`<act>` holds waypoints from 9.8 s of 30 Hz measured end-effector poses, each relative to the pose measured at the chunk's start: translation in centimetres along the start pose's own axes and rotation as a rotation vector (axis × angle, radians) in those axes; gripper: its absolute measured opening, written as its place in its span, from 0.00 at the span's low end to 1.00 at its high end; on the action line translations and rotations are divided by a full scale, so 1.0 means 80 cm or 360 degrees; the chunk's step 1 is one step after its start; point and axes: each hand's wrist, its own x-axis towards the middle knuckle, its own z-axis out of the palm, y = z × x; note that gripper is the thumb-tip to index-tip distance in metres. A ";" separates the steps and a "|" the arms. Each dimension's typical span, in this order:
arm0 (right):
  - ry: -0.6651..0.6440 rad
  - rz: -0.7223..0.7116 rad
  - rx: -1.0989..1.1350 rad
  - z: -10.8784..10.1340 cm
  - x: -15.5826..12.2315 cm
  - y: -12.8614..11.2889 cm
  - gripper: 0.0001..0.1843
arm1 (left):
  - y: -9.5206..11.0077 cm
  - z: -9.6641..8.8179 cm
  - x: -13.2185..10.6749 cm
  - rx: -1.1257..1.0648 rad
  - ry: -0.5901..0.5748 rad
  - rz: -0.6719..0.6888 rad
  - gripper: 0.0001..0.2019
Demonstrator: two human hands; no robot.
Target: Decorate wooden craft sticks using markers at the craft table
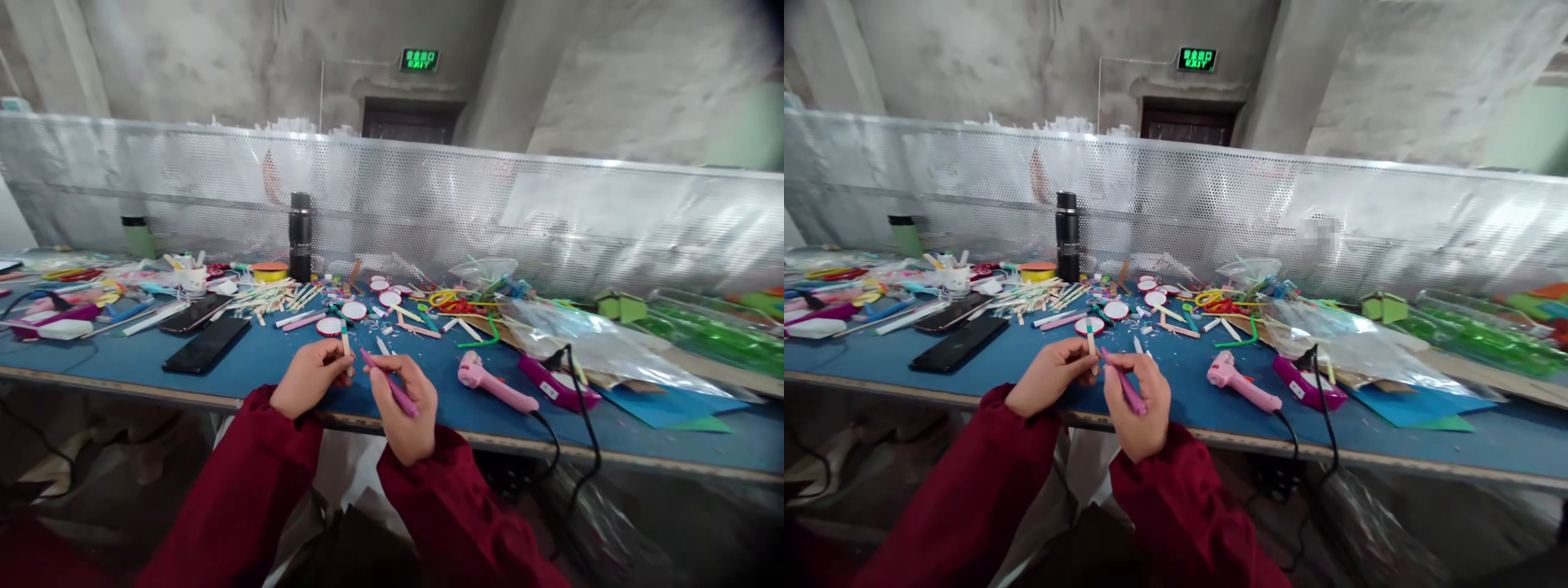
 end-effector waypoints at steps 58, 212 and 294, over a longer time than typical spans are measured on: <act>-0.0046 -0.0392 -0.0357 0.019 0.018 0.009 0.04 | 0.000 0.001 -0.002 0.0107 0.0007 0.0116 0.11; -0.0105 -0.0420 -0.0403 0.018 0.020 0.002 0.04 | -0.002 0.001 -0.002 0.0095 0.0009 0.0120 0.08; -0.0043 -0.0441 -0.0428 0.019 0.017 0.003 0.04 | -0.002 0.002 -0.002 0.0087 -0.0017 0.0137 0.07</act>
